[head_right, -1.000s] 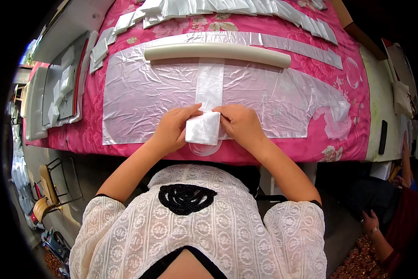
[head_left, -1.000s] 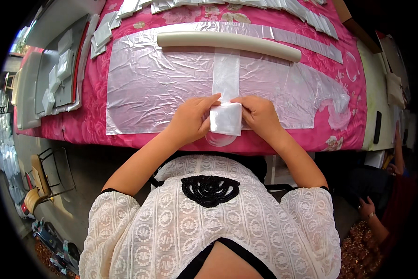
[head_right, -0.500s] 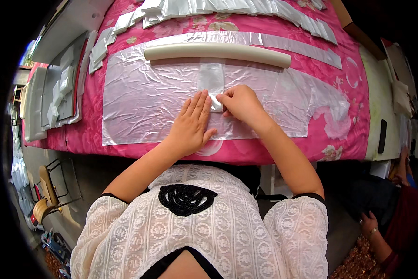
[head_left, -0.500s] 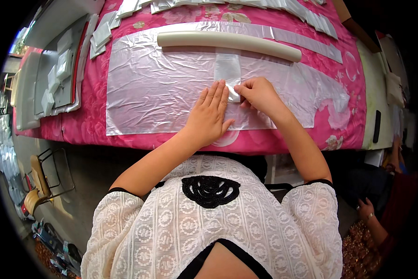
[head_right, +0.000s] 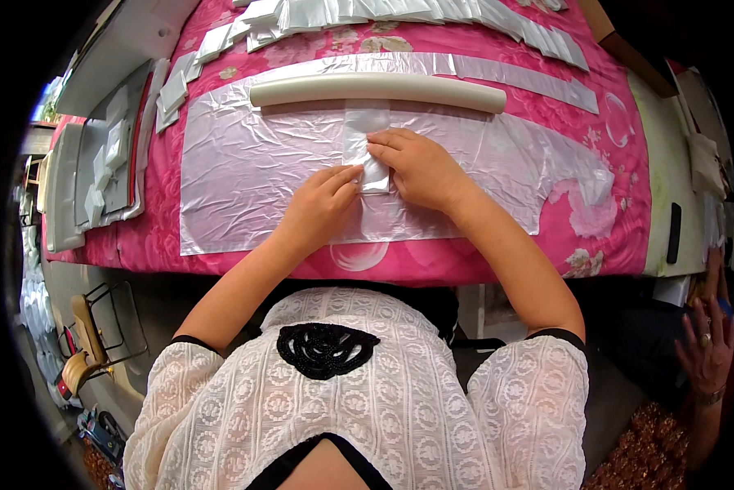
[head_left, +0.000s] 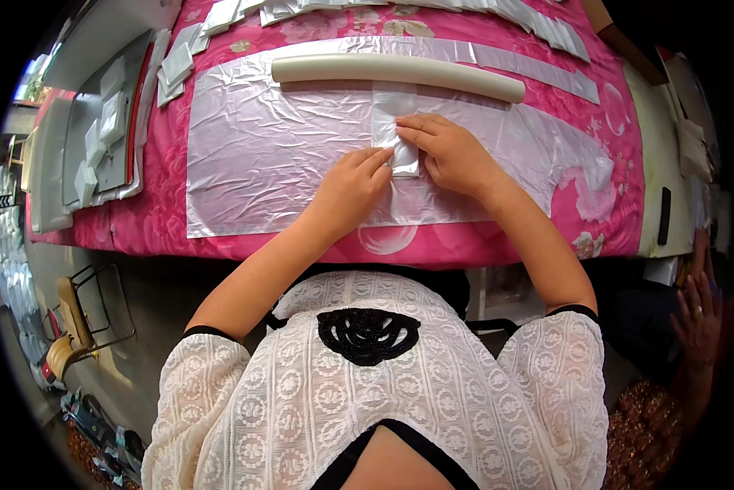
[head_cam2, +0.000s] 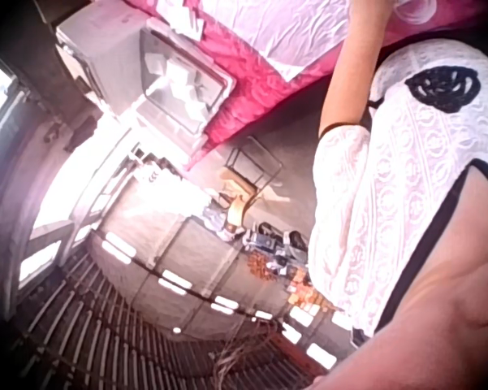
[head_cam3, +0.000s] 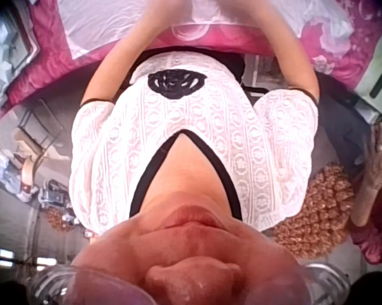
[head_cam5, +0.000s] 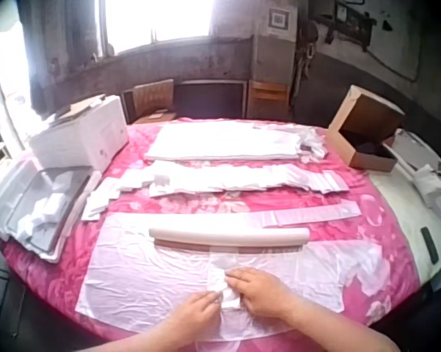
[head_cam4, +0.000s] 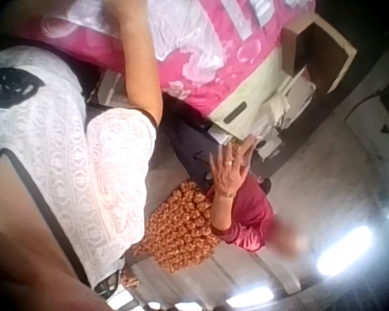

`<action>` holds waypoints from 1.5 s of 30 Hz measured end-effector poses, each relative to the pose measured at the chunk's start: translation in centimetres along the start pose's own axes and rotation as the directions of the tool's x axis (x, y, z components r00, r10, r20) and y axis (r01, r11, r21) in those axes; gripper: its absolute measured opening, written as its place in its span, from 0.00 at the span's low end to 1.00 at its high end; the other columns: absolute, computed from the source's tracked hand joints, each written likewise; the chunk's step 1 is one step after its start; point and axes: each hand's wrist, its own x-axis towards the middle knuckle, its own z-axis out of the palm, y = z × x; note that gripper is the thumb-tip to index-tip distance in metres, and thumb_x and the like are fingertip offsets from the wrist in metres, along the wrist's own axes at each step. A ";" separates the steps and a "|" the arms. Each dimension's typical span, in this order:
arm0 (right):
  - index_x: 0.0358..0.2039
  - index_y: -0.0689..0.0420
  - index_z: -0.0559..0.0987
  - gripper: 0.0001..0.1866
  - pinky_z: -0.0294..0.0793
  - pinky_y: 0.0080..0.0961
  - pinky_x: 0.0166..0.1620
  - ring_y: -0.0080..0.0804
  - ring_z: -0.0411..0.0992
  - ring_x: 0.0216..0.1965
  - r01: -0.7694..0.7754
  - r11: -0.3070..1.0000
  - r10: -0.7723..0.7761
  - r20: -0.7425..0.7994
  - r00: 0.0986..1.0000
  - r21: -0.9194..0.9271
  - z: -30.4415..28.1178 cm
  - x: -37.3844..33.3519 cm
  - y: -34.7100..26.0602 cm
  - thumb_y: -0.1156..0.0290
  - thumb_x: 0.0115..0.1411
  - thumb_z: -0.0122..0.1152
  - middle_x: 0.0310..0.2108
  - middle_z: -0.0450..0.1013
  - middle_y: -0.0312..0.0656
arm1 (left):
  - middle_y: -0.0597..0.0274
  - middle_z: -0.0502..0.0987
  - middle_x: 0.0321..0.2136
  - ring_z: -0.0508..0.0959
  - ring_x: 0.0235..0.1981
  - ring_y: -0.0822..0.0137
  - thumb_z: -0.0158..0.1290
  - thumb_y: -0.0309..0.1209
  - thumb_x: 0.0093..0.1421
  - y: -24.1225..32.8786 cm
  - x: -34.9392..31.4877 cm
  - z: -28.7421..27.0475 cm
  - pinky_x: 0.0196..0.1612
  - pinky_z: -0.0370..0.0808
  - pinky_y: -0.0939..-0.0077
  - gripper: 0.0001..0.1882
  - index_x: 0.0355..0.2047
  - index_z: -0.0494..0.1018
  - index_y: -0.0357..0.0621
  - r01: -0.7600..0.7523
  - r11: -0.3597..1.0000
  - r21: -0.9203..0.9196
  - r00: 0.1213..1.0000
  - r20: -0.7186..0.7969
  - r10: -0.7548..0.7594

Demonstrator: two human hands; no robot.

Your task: The person wraps small white rectangular items in clear plastic film on a pink floral tablecloth. They unroll the film, place an item on it, fold the film over, and roll it tightly to create a sealed packet. The finished packets are stacked on the table.

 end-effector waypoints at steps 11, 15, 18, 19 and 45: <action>0.34 0.55 0.77 0.18 0.72 0.30 0.41 0.38 0.71 0.38 0.077 0.992 -0.075 -0.026 0.997 0.100 0.9 -3.1 -3.0 0.83 0.39 0.56 0.36 0.74 0.40 | 0.58 0.75 0.40 0.75 0.41 0.57 0.56 0.27 0.46 1.5 -1.4 -3.3 0.50 0.67 0.63 0.22 0.44 0.67 0.42 -0.013 0.965 -0.262 0.997 0.070 0.032; 0.34 0.56 0.78 0.15 0.71 0.27 0.36 0.35 0.71 0.33 -0.020 0.987 0.031 -0.069 0.997 0.161 1.0 -3.2 -3.0 0.80 0.43 0.57 0.32 0.75 0.39 | 0.55 0.74 0.42 0.76 0.40 0.57 0.56 0.27 0.46 1.3 -2.0 -2.9 0.53 0.65 0.61 0.30 0.51 0.63 0.41 0.098 0.950 -0.295 0.989 0.138 -0.059; 0.31 0.59 0.79 0.08 0.70 0.27 0.32 0.35 0.72 0.27 -0.403 0.848 0.393 0.101 0.914 0.345 0.0 -2.1 -3.5 0.76 0.48 0.57 0.26 0.75 0.41 | 0.54 0.75 0.40 0.77 0.34 0.60 0.55 0.28 0.49 1.4 -1.8 -2.3 0.43 0.70 0.67 0.28 0.51 0.63 0.38 0.361 0.857 -0.367 0.932 0.180 -0.315; 0.30 0.60 0.79 0.06 0.70 0.28 0.30 0.36 0.72 0.25 -0.558 0.731 0.521 0.207 0.828 0.394 -0.2 -1.6 -3.7 0.74 0.50 0.57 0.24 0.74 0.43 | 0.53 0.76 0.38 0.78 0.31 0.59 0.54 0.28 0.50 1.5 -1.5 -1.9 0.39 0.72 0.69 0.27 0.51 0.63 0.38 0.489 0.778 -0.395 0.872 0.209 -0.442; 0.14 0.61 0.73 0.18 0.63 0.17 0.16 0.21 0.67 0.12 -0.856 0.402 0.680 0.520 0.517 0.325 0.3 2.8 0.0 0.63 0.55 0.57 0.11 0.67 0.35 | 0.41 0.57 0.56 0.54 0.61 0.50 0.50 0.55 0.49 0.8 2.4 0.4 0.62 0.45 0.55 0.45 0.56 0.54 0.29 0.219 0.965 0.145 0.970 0.072 -0.231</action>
